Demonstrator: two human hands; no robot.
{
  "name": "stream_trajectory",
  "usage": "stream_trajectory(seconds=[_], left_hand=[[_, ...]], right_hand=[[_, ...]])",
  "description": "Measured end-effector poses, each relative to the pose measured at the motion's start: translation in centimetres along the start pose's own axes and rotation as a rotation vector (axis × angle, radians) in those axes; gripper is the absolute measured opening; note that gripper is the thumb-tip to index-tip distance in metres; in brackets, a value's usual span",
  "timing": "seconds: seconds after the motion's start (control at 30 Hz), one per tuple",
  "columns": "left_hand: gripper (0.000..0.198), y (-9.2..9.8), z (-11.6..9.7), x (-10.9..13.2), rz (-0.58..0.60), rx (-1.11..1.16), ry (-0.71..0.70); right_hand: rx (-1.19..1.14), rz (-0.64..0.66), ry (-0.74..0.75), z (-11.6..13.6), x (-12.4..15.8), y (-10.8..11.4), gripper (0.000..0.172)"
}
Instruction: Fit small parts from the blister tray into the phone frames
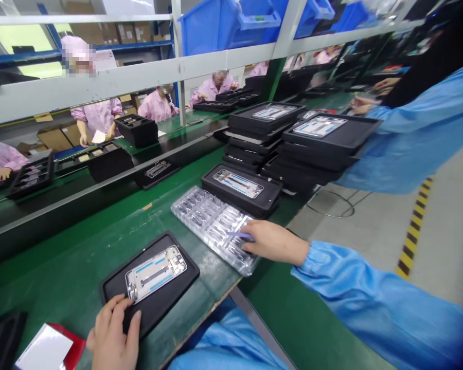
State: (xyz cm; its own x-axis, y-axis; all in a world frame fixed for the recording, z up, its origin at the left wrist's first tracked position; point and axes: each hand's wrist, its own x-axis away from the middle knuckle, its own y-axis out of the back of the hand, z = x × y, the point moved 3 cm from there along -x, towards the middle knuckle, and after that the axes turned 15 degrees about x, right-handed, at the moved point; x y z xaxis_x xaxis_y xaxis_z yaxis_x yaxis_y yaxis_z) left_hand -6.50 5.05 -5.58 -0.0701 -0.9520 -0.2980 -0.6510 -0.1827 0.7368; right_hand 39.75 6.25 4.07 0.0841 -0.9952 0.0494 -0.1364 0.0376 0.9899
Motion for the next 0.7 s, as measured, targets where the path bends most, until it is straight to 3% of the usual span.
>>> stream_trajectory(seconds=[0.33,0.7], left_hand=[[0.025,0.0,-0.4,0.3,-0.022,0.032,0.024],[0.019,1.7,-2.4,0.3,-0.167,0.105,-0.019]], right_hand=[[0.065,-0.052,-0.063,1.8,-1.4,-0.8,0.024],[-0.098,-0.06,-0.123,0.3,-0.8,0.3,0.032]])
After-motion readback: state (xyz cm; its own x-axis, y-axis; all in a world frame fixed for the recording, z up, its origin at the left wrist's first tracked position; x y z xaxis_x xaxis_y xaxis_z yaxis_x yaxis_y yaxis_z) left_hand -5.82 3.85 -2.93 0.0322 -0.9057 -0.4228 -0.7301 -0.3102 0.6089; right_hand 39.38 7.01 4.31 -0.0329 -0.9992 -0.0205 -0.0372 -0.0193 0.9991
